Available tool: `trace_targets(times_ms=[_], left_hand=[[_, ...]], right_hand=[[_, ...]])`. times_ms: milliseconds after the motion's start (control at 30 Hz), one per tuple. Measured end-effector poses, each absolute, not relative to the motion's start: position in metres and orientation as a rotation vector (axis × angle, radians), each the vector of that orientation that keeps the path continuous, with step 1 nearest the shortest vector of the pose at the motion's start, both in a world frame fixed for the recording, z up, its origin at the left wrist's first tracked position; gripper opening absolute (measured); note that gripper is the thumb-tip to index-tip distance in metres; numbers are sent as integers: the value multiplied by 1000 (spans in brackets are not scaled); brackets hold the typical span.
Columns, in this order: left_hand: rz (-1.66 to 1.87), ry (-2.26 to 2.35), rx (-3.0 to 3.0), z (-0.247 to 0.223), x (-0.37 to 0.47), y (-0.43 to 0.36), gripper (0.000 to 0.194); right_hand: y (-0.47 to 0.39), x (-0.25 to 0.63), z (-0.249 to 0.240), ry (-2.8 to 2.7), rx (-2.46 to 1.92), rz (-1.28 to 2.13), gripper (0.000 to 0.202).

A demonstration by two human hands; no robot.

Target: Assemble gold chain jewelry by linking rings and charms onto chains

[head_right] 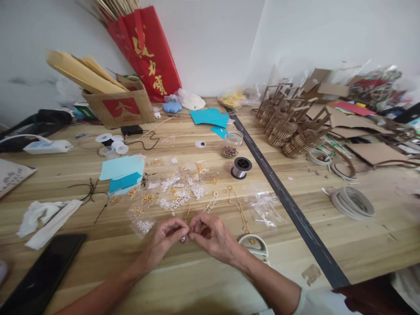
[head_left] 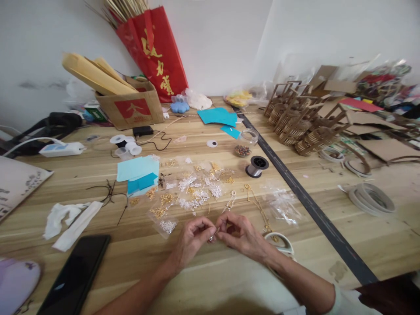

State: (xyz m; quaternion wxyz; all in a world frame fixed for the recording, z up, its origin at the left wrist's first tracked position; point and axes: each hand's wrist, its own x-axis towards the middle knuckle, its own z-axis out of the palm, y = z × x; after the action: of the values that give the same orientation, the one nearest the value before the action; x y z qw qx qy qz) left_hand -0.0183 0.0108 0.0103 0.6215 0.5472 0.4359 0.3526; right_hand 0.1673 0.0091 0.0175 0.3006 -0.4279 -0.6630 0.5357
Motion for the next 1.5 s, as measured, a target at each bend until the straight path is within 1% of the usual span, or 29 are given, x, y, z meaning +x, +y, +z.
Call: trace_targets(times_ms=[200,600,833,933,1133,1267,1433,1500], left_hand=[[832,1032,1268,7,-19,9,20],[959,1035,1294,10,-22,13,24],[1015,1045,1311,5,-21,13,24],[1035,1075,1324,2,-20,14,24],[1032,1101,1343,3,-21,15,23],[1028,1117,1340,4,-23,16,24],[1039,1136,1336,3,-25,16,23],[1033,1127,1341,2,-25,16,22]], right_hand=[[10,168,11,-1812,-1133,1358,5],[15,173,13,-1954,-1010,1213,17],[18,176,14,-1975,-1055,1106,12],[18,174,11,-1941,-1099,1138,10],[14,170,1,-1892,-1201,1342,11],[14,169,-2,-1907,-1245,1343,13],[13,164,4,-1913,-1173,1304,7],[12,162,8,-1912,-1169,1253,10]])
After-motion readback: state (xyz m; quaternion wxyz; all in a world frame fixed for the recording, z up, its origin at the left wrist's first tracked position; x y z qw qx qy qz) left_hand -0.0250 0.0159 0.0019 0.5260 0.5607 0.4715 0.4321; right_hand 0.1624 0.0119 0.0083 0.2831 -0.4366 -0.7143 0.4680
